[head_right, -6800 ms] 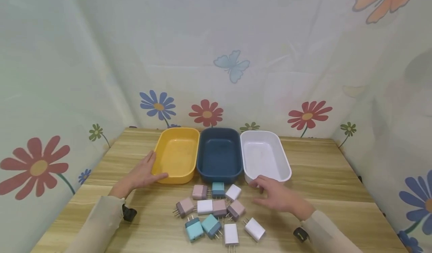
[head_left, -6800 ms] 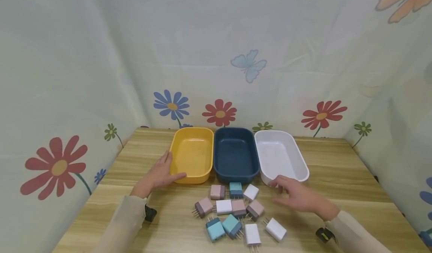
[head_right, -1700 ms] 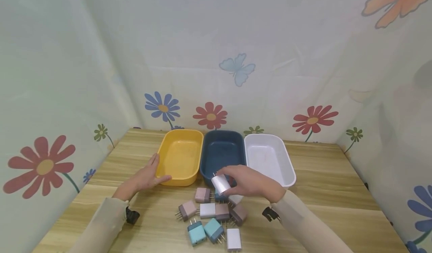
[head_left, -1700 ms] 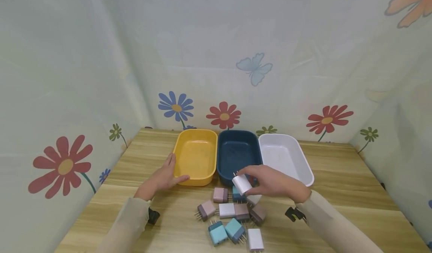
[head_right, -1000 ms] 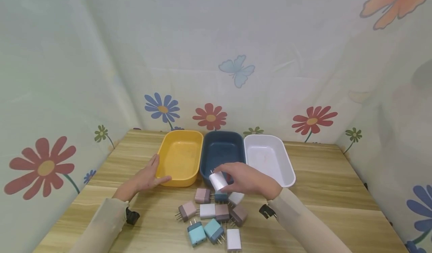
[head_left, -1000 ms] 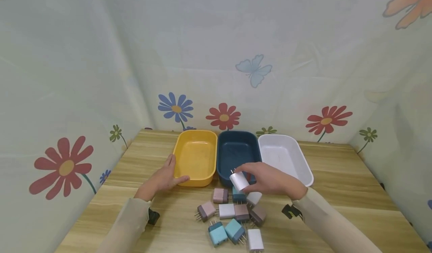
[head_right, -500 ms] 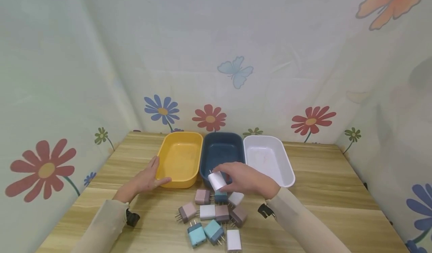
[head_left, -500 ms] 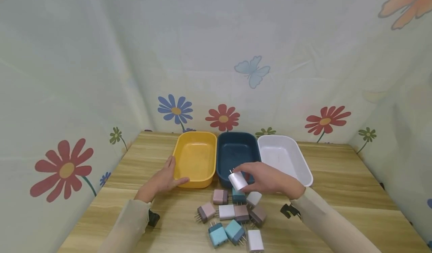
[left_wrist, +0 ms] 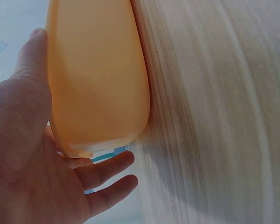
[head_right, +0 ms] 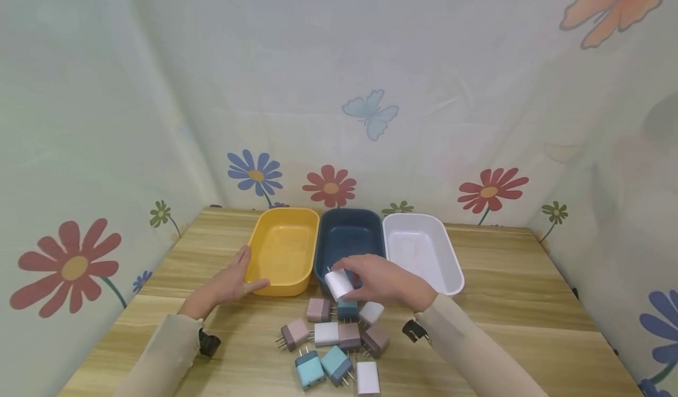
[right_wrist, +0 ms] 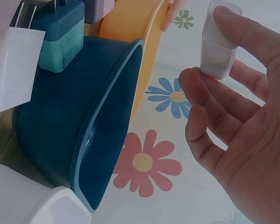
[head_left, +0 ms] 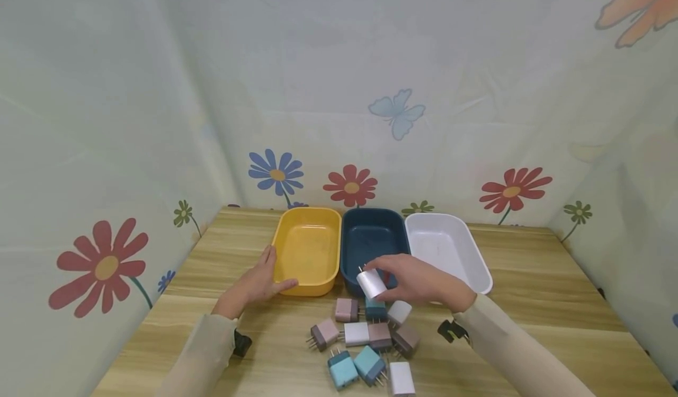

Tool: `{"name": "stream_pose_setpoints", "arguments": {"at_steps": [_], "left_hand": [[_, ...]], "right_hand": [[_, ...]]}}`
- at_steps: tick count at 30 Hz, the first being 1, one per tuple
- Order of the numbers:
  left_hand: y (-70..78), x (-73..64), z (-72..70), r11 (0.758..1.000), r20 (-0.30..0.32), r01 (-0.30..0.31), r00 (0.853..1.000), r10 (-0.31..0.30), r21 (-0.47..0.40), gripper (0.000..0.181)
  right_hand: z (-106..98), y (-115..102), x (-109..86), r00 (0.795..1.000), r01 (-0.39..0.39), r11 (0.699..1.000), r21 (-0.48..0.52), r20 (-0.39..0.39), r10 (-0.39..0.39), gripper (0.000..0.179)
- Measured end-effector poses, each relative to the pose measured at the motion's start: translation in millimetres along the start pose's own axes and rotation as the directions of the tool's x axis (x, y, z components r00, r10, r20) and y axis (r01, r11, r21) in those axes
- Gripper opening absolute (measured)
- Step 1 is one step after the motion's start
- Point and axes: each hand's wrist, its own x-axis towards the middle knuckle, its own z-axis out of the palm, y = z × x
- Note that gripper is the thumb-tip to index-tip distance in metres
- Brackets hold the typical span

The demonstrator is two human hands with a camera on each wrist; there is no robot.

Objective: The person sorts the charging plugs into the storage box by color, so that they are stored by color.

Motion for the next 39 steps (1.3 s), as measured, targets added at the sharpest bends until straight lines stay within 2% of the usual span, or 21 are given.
{"name": "stream_pose_setpoints", "arguments": {"at_steps": [12, 20, 26, 35, 39], "left_hand": [[1.2, -0.2, -0.5, 1.0, 0.019, 0.026, 0.999, -0.026, -0.002, 0.111], [0.7, -0.6, 0.4, 1.0, 0.011, 0.022, 1.0, -0.022, -0.012, 0.11], [1.7, -1.3, -0.5, 1.0, 0.012, 0.027, 1.0, -0.026, -0.014, 0.112], [-1.2, 0.4, 2.1, 1.0, 0.007, 0.019, 1.0, -0.019, -0.007, 0.113], [-2.3, 1.4, 2.8, 1.0, 0.011, 0.025, 1.0, -0.025, -0.001, 0.115]], "right_hand": [[-2.5, -1.5, -0.5, 1.0, 0.004, 1.0, -0.009, -0.007, -0.004, 0.055], [-1.6, -0.7, 1.5, 1.0, 0.006, 1.0, -0.008, -0.012, -0.006, 0.055], [-1.5, -0.3, 4.6, 0.999, 0.027, 0.999, -0.026, -0.022, -0.028, 0.055], [-0.9, -2.1, 11.2, 1.0, -0.005, 1.0, -0.004, -0.013, 0.005, 0.055], [0.3, -1.1, 15.8, 1.0, 0.006, 1.0, -0.022, -0.027, -0.007, 0.053]]}}
